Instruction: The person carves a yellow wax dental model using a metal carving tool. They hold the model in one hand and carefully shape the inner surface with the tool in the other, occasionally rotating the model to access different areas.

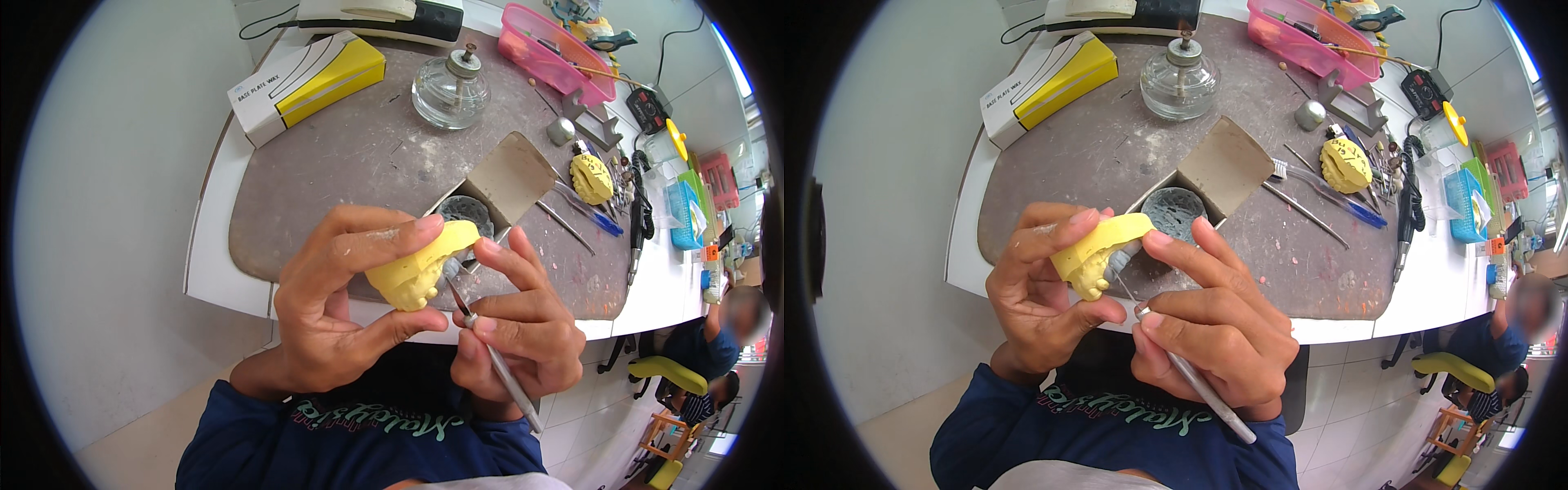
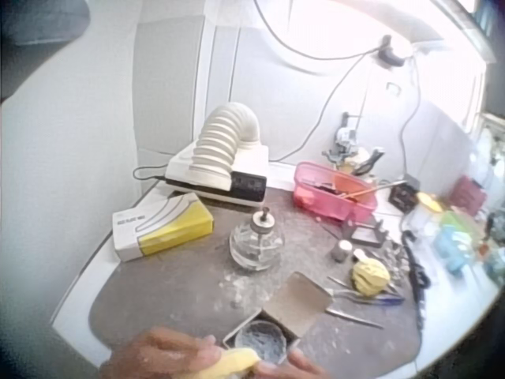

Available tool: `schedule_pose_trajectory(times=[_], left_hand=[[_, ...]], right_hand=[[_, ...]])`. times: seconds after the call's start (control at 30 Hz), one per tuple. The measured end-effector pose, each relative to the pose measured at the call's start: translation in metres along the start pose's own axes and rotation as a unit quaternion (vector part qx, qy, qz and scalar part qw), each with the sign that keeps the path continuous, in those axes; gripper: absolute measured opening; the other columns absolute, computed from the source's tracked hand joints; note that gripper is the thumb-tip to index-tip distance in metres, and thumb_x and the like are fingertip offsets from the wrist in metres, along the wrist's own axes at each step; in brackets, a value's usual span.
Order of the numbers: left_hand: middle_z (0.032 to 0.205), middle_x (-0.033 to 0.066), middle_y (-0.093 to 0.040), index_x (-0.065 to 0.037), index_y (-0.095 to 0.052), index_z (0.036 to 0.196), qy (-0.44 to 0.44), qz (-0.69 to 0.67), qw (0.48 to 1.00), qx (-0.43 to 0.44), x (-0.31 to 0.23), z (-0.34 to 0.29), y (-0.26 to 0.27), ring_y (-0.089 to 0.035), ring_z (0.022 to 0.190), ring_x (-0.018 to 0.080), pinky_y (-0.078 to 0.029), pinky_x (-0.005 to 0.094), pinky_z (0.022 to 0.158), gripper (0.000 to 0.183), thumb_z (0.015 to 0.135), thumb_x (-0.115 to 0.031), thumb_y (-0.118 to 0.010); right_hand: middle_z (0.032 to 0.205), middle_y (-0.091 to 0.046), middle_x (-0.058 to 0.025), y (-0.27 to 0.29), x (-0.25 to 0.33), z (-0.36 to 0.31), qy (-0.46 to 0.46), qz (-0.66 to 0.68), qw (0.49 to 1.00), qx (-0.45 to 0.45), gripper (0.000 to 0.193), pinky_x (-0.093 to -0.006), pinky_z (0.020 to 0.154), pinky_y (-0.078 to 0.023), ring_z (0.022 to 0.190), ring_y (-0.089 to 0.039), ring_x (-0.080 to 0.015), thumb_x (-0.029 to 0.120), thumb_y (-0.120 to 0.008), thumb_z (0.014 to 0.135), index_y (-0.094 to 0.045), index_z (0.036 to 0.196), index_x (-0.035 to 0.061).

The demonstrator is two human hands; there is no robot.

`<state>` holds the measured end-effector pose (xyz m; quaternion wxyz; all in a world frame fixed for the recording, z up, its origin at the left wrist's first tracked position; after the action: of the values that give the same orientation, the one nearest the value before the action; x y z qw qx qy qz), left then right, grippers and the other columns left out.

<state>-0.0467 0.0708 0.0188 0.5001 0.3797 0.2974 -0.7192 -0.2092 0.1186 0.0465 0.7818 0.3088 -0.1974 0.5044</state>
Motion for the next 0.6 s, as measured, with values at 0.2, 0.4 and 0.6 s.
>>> schedule_pose_trajectory(times=[0.2, 0.4, 0.6], left_hand=[[0.12, 0.0124, -0.057, 0.001, -0.059, 0.132, 0.04, -0.044, 0.998, 0.007, 0.0013, 0.0004, -0.0023, -0.061, 0.106, 0.0163, -0.053, 0.0269, 0.088, 0.066, 0.073, -0.01, -0.088], [0.12, 0.0125, -0.056, 0.0, -0.056, 0.132, 0.023, -0.038, 0.999, -0.003, -0.0017, 0.0001, -0.0015, -0.062, 0.109, 0.0178, -0.054, 0.0283, 0.091, 0.071, 0.071, -0.009, -0.09], [0.121, 0.0128, -0.056, 0.0, -0.056, 0.132, 0.001, -0.025, 1.0, 0.01, -0.0014, 0.0001, -0.0005, -0.061, 0.109, 0.0178, -0.054, 0.0286, 0.091, 0.071, 0.07, -0.01, -0.09]], right_hand=[[0.081, -0.073, -0.0073, 0.0038, 0.0007, -0.0042, -0.017, 0.045, 0.998, -0.05, 0.027, -0.054, 0.104, -0.047, 0.105, -0.071, -0.0375, 0.004, -0.084, 0.073, -0.064, 0.092, 0.0093], [0.084, -0.073, -0.0062, -0.0021, 0.0039, -0.0012, 0.018, -0.027, 0.999, -0.013, 0.027, -0.0531, 0.103, -0.048, 0.105, -0.071, -0.0362, 0.009, -0.085, 0.076, -0.065, 0.094, 0.0115], [0.084, -0.072, -0.0056, -0.002, 0.0037, -0.0019, 0.028, -0.039, 0.999, -0.005, 0.025, -0.0532, 0.103, -0.049, 0.105, -0.071, -0.0354, 0.011, -0.083, 0.078, -0.067, 0.096, 0.012]])
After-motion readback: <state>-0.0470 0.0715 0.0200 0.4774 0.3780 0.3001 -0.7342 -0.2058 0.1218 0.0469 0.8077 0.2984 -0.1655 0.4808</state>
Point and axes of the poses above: each hand's wrist, its own z-axis towards the middle knuckle, its own y-axis out of the back of the hand, x = y × z, the point moved 5 cm from there along z, towards the middle knuckle
